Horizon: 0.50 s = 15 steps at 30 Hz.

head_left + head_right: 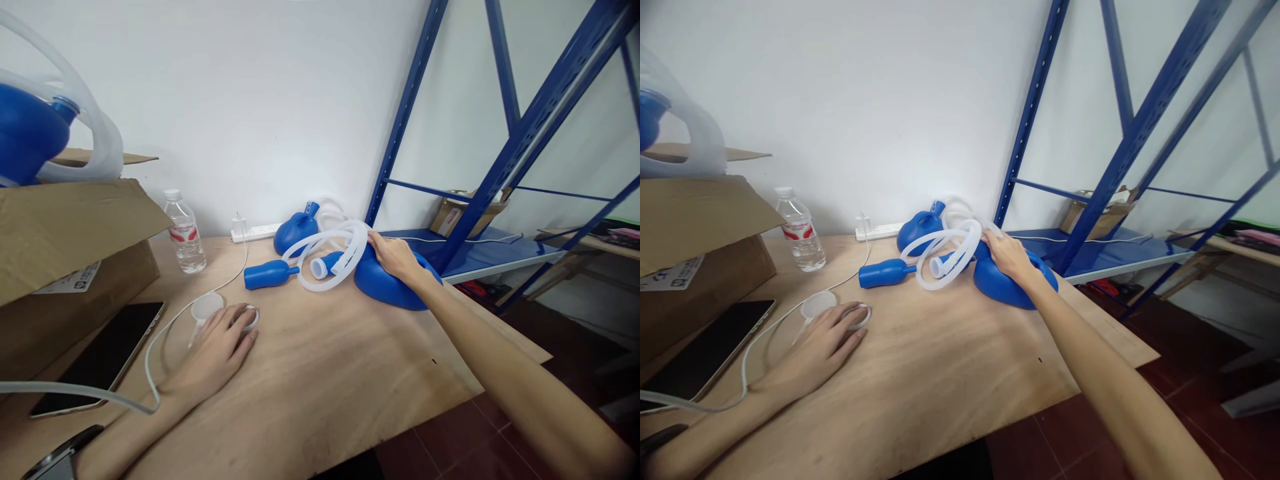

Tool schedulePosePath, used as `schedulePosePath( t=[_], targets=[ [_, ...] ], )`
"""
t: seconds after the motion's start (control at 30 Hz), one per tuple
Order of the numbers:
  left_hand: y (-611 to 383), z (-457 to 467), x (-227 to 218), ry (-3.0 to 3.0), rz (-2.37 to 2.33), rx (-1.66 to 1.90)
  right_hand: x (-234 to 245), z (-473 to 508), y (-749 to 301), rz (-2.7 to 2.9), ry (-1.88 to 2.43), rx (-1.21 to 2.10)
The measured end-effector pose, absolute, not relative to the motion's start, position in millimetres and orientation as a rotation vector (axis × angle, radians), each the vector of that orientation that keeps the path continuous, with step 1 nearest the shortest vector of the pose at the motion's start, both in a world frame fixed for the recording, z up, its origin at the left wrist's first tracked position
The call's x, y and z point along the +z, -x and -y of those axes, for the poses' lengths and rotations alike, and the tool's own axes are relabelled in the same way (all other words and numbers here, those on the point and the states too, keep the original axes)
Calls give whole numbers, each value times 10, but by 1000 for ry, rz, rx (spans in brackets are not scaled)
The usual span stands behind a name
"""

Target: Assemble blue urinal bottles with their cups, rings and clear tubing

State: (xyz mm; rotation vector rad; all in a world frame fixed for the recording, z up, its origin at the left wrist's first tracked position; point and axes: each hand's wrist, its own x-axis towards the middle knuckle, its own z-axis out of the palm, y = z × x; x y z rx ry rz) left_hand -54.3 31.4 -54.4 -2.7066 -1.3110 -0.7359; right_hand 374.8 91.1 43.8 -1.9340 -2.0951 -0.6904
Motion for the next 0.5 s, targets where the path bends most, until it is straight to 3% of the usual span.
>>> schedulePosePath(
  t=[0.17, 0.3, 0.5],
  targets=[
    [357, -166, -425, 2579, 933, -794, 369, -684, -3505, 2048, 1852, -573],
    [-156, 61, -275, 2812, 627, -801, 370, -541, -3283, 2045, 1859, -498],
    [-898, -244, -27, 2962, 922, -1230, 380, -489, -3162, 2089, 1765, -556]
  ],
)
